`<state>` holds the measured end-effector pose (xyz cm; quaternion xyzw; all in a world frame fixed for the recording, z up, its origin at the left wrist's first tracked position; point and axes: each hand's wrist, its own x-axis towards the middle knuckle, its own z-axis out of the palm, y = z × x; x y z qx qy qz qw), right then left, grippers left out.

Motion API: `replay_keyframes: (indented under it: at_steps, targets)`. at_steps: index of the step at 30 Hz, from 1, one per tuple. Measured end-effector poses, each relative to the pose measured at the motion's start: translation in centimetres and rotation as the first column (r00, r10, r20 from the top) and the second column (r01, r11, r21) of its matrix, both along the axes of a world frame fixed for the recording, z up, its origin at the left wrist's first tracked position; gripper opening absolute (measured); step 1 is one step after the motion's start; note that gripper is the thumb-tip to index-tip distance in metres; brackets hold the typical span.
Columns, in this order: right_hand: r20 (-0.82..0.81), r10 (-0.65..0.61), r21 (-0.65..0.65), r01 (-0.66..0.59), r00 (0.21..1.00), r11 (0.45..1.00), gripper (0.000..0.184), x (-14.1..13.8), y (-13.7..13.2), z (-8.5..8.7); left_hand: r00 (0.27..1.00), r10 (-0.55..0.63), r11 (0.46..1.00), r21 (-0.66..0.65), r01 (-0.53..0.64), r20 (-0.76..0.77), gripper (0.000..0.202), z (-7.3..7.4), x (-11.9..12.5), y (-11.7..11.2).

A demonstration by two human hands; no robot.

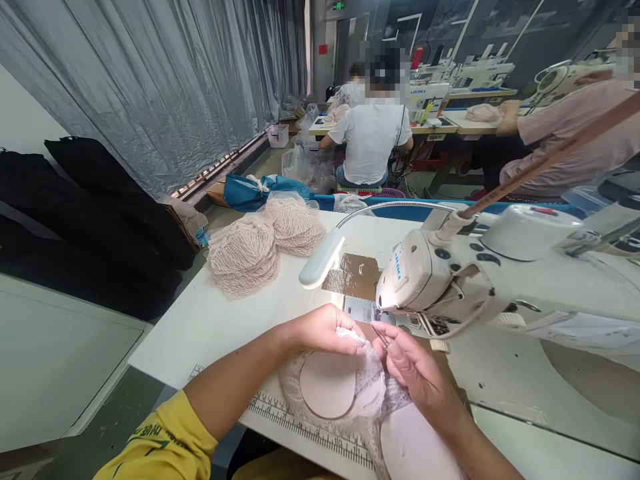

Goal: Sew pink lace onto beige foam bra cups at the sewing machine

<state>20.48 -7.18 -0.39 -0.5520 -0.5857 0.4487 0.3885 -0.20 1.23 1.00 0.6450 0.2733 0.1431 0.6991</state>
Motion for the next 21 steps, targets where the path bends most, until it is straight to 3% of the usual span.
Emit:
replay_keyframes:
  at_steps: [9, 13, 21]
  targets:
    - [0.026, -0.012, -0.046, 0.013, 1.000, 0.999, 0.040, 0.1, -0.3, 0.9, 0.986, 0.160, 0.978, -0.145, -0.153, 0.038, 0.033, -0.5, 0.6, -0.3]
    - [0.051, 0.045, -0.048, -0.042, 0.998, 0.998, 0.036, -0.1, -0.1, 0.7, 0.986, 0.165, 0.969, -0.189, -0.156, 0.030, 0.031, -0.5, 0.9, -0.5]
    - [0.027, 0.069, -0.032, -0.068, 0.997, 0.997, 0.028, -0.4, 0.1, 0.9, 0.990, 0.139, 0.981, -0.136, -0.141, -0.021, 0.034, -0.4, 1.1, -0.6]
